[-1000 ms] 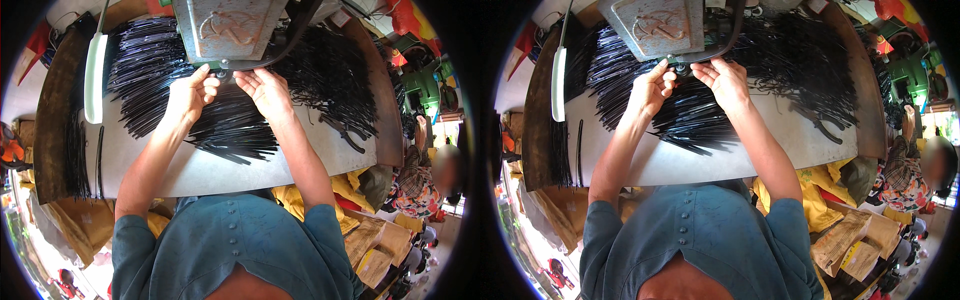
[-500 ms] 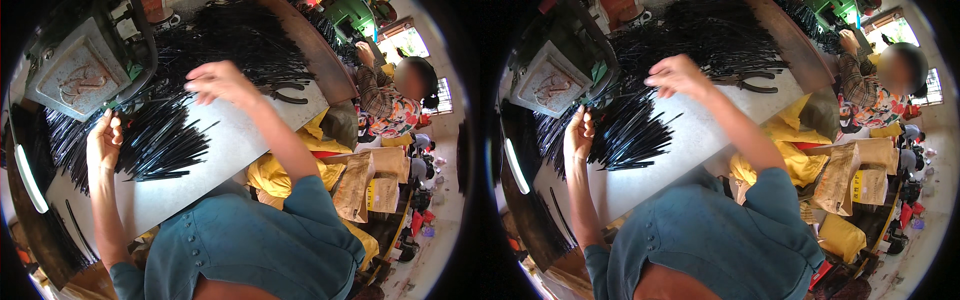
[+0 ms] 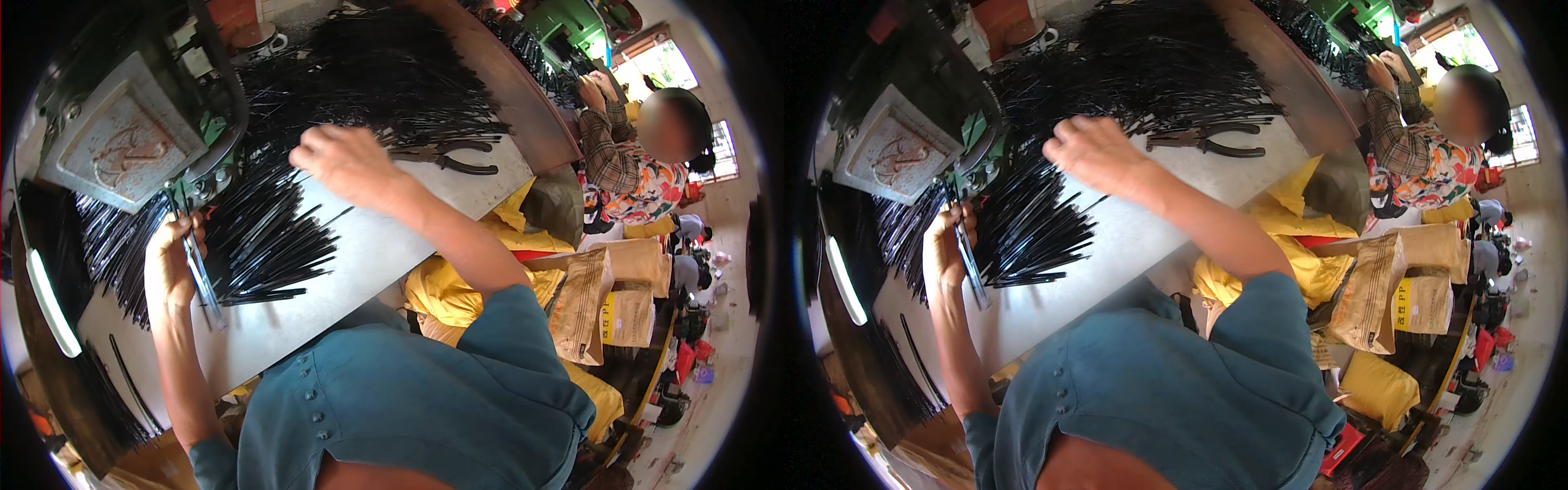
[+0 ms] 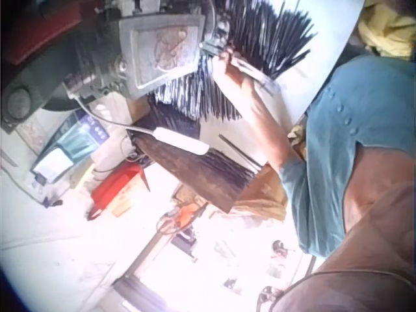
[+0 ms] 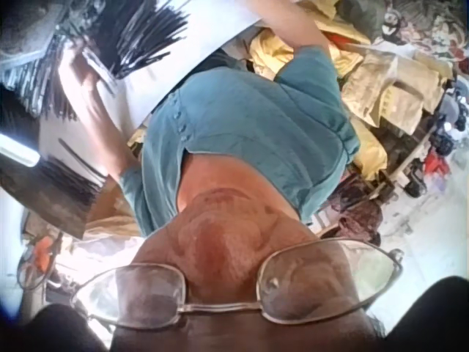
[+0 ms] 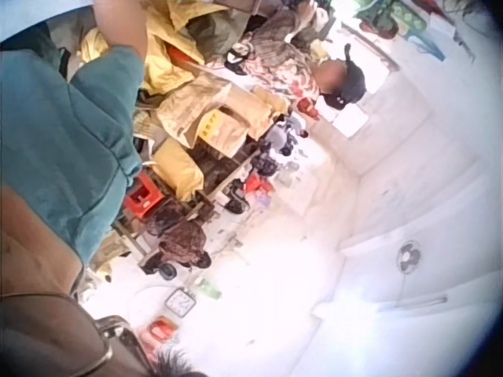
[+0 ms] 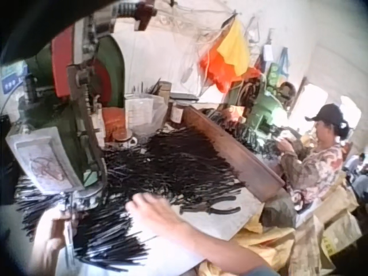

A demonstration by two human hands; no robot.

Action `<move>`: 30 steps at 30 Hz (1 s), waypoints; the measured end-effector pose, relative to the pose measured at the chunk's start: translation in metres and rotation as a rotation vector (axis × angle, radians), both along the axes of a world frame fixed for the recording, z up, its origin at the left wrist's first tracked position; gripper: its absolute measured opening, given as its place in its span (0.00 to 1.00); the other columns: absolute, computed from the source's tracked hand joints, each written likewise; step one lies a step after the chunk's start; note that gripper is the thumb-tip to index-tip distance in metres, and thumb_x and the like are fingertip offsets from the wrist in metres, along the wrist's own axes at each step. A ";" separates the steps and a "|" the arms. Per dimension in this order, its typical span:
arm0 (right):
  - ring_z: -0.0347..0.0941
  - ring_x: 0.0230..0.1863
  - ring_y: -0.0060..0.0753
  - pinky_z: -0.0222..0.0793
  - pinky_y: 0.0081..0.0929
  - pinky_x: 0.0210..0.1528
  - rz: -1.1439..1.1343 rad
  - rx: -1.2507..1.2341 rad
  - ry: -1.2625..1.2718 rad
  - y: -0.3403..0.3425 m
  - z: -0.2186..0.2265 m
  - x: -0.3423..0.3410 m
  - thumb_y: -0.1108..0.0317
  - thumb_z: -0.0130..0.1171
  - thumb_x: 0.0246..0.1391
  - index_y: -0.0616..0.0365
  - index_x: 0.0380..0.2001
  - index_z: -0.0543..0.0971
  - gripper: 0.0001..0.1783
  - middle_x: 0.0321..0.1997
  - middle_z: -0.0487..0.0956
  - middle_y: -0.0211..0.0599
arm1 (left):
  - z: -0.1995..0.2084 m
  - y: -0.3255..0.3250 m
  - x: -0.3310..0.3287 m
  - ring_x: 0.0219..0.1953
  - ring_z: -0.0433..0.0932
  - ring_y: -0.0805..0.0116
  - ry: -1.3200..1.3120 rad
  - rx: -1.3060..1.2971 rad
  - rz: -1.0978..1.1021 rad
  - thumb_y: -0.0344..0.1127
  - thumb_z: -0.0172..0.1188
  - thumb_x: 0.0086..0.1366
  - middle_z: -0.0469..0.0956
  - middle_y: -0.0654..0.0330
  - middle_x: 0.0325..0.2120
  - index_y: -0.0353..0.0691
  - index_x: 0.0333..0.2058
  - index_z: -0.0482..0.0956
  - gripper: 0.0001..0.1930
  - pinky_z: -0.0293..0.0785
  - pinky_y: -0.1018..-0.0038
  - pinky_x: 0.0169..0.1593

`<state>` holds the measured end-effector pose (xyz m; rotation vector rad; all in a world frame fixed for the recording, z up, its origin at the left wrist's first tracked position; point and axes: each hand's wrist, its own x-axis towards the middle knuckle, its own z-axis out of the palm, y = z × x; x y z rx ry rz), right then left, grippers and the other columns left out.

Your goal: The person approaches a workbench and assembles umbrella rib components by joining plastic ribs with wire pieces and pressing them with a machine.

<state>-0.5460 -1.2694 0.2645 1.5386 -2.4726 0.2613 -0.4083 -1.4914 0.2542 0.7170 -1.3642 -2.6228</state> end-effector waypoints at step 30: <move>0.73 0.21 0.34 0.65 0.32 0.16 0.253 -0.316 -0.156 -0.062 -0.009 0.044 0.66 0.51 0.38 0.55 0.18 0.69 0.05 0.15 0.72 0.36 | -0.004 0.004 0.014 0.09 0.57 0.84 -0.104 -0.287 -0.053 0.31 0.54 0.53 0.71 0.65 0.16 0.38 0.31 0.71 0.06 0.49 0.89 0.11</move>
